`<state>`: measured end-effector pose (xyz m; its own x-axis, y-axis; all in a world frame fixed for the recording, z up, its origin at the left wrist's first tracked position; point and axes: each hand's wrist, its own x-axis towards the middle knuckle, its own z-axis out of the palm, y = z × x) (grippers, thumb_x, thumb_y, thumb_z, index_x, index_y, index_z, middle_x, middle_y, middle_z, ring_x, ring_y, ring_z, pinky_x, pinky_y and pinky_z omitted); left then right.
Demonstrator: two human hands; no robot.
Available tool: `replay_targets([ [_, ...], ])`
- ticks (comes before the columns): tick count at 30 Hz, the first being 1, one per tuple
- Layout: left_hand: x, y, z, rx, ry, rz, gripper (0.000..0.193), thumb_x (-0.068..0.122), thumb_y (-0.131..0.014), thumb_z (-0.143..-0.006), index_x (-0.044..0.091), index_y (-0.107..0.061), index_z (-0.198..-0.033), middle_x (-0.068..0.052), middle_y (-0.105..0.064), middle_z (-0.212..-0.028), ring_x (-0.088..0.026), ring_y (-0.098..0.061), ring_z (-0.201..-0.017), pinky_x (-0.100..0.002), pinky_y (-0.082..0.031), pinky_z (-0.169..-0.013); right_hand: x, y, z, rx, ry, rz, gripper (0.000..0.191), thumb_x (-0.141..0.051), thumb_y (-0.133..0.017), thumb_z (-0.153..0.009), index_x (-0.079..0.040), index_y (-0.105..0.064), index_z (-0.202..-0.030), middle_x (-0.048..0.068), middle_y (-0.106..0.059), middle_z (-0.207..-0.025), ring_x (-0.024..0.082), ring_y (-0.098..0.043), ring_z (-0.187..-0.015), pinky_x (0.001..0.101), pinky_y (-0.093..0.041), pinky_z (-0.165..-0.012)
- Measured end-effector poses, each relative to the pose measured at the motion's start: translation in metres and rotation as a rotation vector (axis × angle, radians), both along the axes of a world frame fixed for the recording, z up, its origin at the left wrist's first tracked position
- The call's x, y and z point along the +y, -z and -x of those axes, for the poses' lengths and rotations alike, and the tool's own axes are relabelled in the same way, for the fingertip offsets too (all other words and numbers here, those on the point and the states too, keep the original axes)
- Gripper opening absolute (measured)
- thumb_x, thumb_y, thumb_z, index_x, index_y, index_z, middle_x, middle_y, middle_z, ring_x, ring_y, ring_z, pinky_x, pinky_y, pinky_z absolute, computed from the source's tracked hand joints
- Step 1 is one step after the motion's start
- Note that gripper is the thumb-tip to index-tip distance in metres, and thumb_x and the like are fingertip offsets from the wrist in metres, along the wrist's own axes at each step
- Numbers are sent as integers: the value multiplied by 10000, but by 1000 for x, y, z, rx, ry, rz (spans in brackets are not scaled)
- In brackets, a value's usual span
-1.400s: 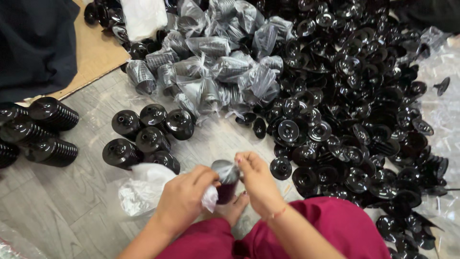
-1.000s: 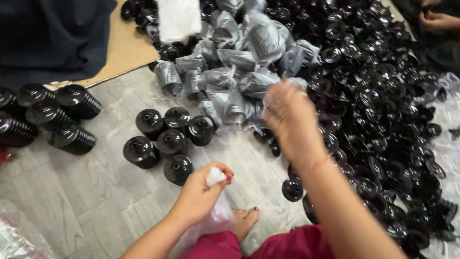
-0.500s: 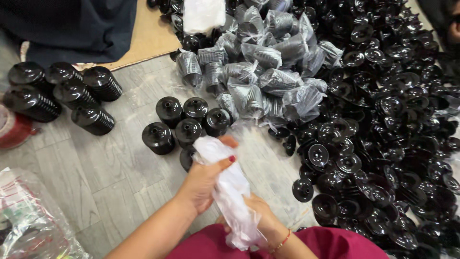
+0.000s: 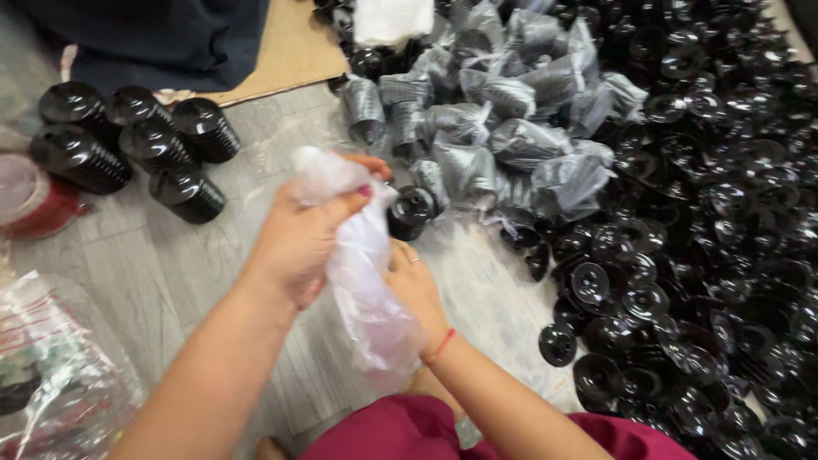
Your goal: The person sits on the floor among large piles of black plastic parts and plastic bags, places a part into a plastic bag, wraps the bag around it, and sets the bagged part onto a pile of finished bagged parts, repeating this one part at a time.
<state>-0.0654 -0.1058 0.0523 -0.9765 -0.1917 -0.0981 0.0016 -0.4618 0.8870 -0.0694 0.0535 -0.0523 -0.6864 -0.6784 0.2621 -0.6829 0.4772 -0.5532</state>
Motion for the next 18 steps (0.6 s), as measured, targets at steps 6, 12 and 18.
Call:
replay_targets([
  [6, -1, 20, 6, -82, 5, 11, 284, -2, -637, -908, 25, -734, -1173, -84, -776, -1149, -175, -724, -1089, -311, -564, -924, 13, 11, -10, 129, -136, -101, 434, -212, -747, -747, -105, -706, -1166, 176, -615, -1339, 404, -556, -1262, 440, -493, -1004],
  [12, 18, 34, 11, -51, 135, 36, 313, 21, -645, -904, 19, -740, -1202, -91, -764, -1162, -183, -710, -1094, -314, -549, -950, 82, 1, -32, -22, 3, -153, 542, -89, -705, -631, -90, -695, -1173, 141, -573, -1458, 420, -494, -1382, 452, -477, -1043],
  [18, 49, 46, -9, -252, 483, -22, 414, 54, -627, -903, 75, -684, -1313, -70, -727, -1214, -166, -680, -1104, -312, -543, -922, 123, -36, -38, -181, 169, 236, 645, -26, -673, -737, 1, -596, -1377, 169, -504, -1544, 341, -484, -1434, 470, -366, -1162],
])
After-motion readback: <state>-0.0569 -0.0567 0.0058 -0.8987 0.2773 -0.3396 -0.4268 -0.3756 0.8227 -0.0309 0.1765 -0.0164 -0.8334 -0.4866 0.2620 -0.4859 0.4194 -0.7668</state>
